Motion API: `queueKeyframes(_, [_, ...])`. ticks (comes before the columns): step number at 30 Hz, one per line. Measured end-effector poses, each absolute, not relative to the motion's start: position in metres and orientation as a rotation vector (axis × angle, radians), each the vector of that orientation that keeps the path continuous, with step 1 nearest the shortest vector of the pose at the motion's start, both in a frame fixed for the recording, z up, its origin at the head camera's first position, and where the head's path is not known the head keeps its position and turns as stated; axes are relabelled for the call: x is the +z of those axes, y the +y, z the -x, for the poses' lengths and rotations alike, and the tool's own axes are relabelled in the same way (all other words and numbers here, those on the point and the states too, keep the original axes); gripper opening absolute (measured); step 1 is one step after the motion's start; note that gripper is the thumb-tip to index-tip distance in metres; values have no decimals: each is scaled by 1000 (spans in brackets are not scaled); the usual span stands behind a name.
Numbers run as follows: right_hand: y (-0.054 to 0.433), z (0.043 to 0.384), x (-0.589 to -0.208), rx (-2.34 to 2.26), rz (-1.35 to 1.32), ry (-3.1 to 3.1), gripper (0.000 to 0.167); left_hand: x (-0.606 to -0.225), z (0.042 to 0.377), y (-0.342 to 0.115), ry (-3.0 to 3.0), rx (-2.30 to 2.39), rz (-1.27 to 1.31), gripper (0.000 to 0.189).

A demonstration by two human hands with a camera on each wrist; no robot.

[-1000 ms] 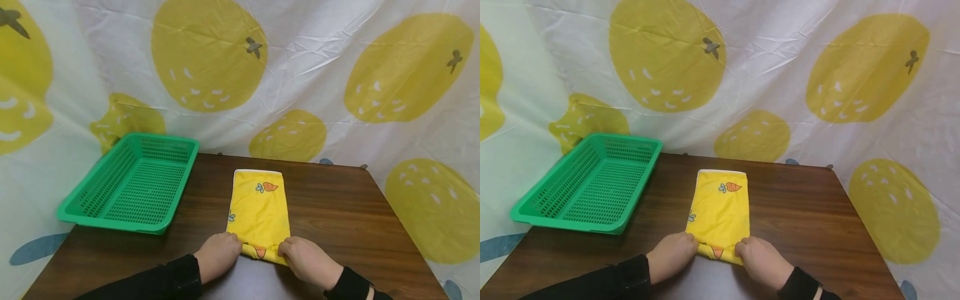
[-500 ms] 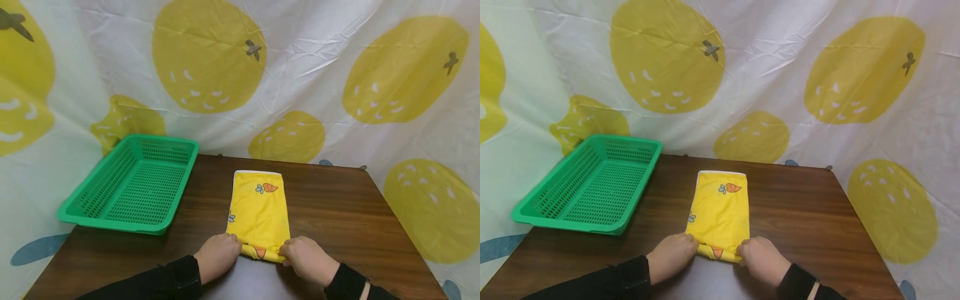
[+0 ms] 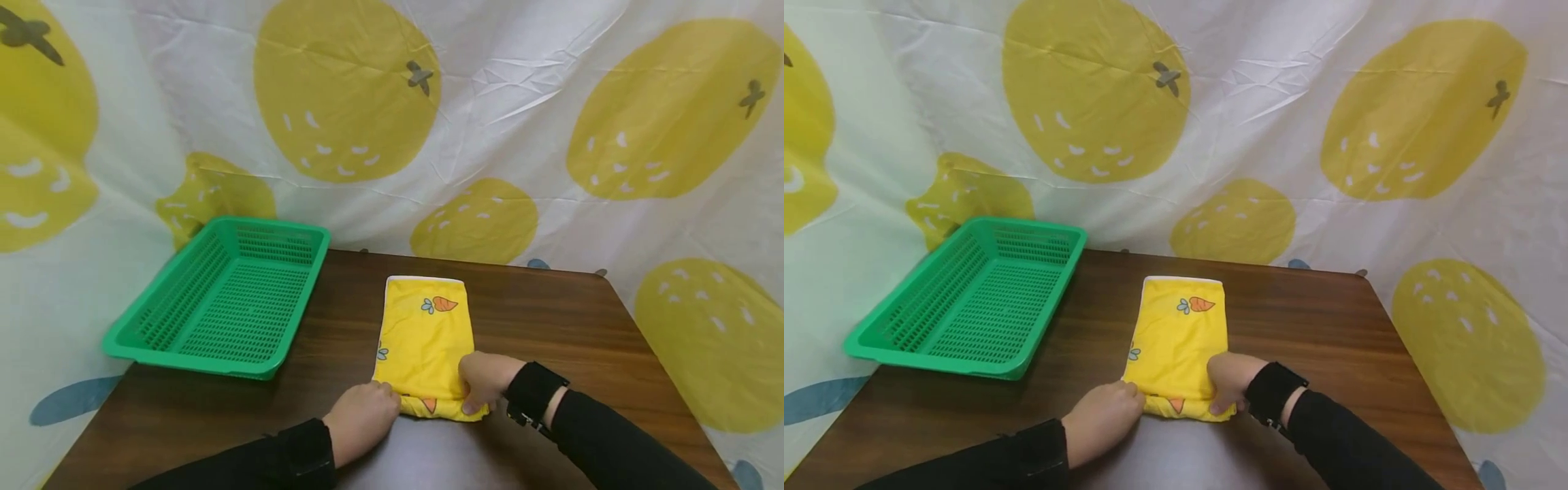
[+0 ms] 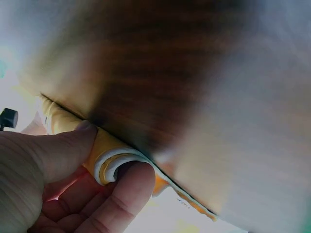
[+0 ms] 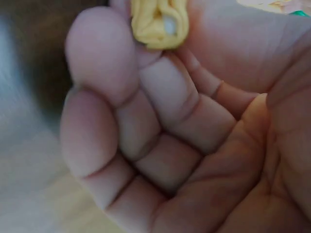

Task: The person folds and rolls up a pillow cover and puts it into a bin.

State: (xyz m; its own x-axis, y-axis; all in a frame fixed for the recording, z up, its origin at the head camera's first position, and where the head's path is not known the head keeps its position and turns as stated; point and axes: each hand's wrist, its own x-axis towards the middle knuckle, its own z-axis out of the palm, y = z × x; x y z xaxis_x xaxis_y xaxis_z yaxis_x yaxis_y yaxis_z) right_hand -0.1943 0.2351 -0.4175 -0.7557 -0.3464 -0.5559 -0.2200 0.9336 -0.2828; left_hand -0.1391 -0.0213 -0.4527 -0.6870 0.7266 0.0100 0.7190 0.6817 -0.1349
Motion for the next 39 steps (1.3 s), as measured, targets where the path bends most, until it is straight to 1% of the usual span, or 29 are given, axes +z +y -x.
queueKeyframes(3, [232, 197, -418, -200, 364, 2511, 36, -453, 139, -20, -2814, 189, 1215, 7])
queueKeyframes(5, [231, 197, -420, -140, 395, 2576, 41, -453, 140, -19, -2811, 190, 1208, 7])
queueKeyframes(7, [231, 196, -422, -101, 450, 2650, 43, -453, 140, -18, -2815, 186, 1202, 8])
queueKeyframes(10, [232, 189, -425, -131, 536, 2730, 39, -453, 140, -18, -2829, 180, 1201, 9])
queueKeyframes(13, [233, 174, -429, -184, 633, 2795, 33, -451, 140, -18, -2844, 184, 1213, 9])
queueKeyframes(15, [233, 161, -432, -147, 753, 2873, 31, -452, 141, -19, -2851, 189, 1212, 8])
queueKeyframes(19, [237, 138, -442, 25, 1078, 3035, 30, -451, 141, -21, -2861, 183, 1209, 7])
queueKeyframes(21, [240, 130, -445, 54, 1173, 3080, 27, -450, 141, -22, -2865, 169, 1208, 7])
queueKeyframes(24, [244, 129, -448, 7, 1201, 3103, 23, -451, 141, -23, -2852, 162, 1195, 6])
queueKeyframes(26, [246, 131, -449, -9, 1204, 3116, 25, -451, 141, -25, -2846, 150, 1183, 6])
queueKeyframes(30, [251, 141, -449, 91, 1315, 3115, 30, -453, 143, -26, -2853, 80, 1161, 7])
queueKeyframes(32, [252, 147, -448, 124, 1335, 3087, 30, -454, 144, -27, -2861, 27, 1154, 7])
queueKeyframes(34, [252, 155, -446, 105, 1292, 3035, 29, -454, 145, -27, -2866, -13, 1146, 7])
queueKeyframes(36, [250, 163, -443, 19, 1191, 2959, 27, -453, 146, -27, -2878, -49, 1136, 7])
queueKeyframes(39, [246, 177, -436, -104, 973, 2825, 22, -454, 146, -26, -2889, -72, 1121, 5])
